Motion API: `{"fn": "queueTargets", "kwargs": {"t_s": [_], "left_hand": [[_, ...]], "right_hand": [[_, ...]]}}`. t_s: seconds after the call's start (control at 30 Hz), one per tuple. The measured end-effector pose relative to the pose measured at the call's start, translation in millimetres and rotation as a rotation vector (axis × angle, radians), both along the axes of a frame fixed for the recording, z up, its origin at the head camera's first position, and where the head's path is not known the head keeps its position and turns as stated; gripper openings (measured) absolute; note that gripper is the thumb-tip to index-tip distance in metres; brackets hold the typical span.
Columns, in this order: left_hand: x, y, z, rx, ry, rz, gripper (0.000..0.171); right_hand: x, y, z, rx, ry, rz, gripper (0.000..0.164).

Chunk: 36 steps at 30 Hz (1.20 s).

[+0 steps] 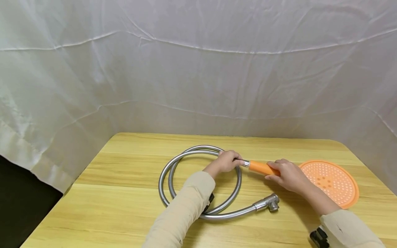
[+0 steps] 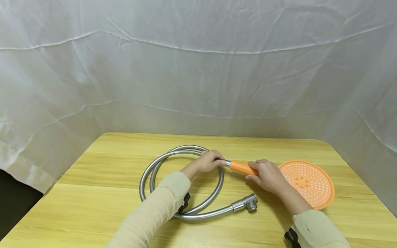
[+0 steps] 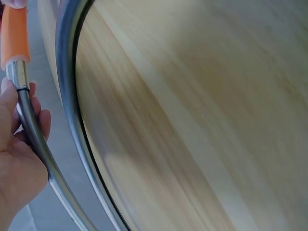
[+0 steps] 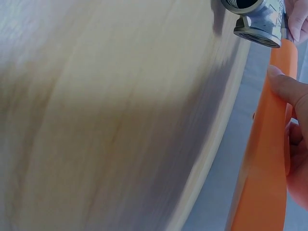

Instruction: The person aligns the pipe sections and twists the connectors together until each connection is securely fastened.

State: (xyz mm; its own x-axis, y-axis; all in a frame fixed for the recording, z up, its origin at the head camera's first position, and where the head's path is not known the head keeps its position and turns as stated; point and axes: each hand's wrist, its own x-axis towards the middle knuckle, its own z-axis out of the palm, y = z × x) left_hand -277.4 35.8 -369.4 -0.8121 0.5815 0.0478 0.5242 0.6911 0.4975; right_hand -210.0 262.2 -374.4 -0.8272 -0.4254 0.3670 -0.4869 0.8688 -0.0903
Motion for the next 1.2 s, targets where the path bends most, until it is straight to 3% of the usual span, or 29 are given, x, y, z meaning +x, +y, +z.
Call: {"fn": "queueTargets", "kwargs": {"t_s": [0.6, 1.2], "left_hand": [[-0.6, 0.4, -2.0, 0.046, 0.004, 0.024, 0.015], [0.1, 0.9, -1.7, 0.072, 0.025, 0.041, 0.019]], "right_hand": [[0.1, 0.2, 0.1, 0.0, 0.005, 0.012, 0.044], [1.2, -1.4, 2.0, 0.003, 0.011, 0.005, 0.045]]}}
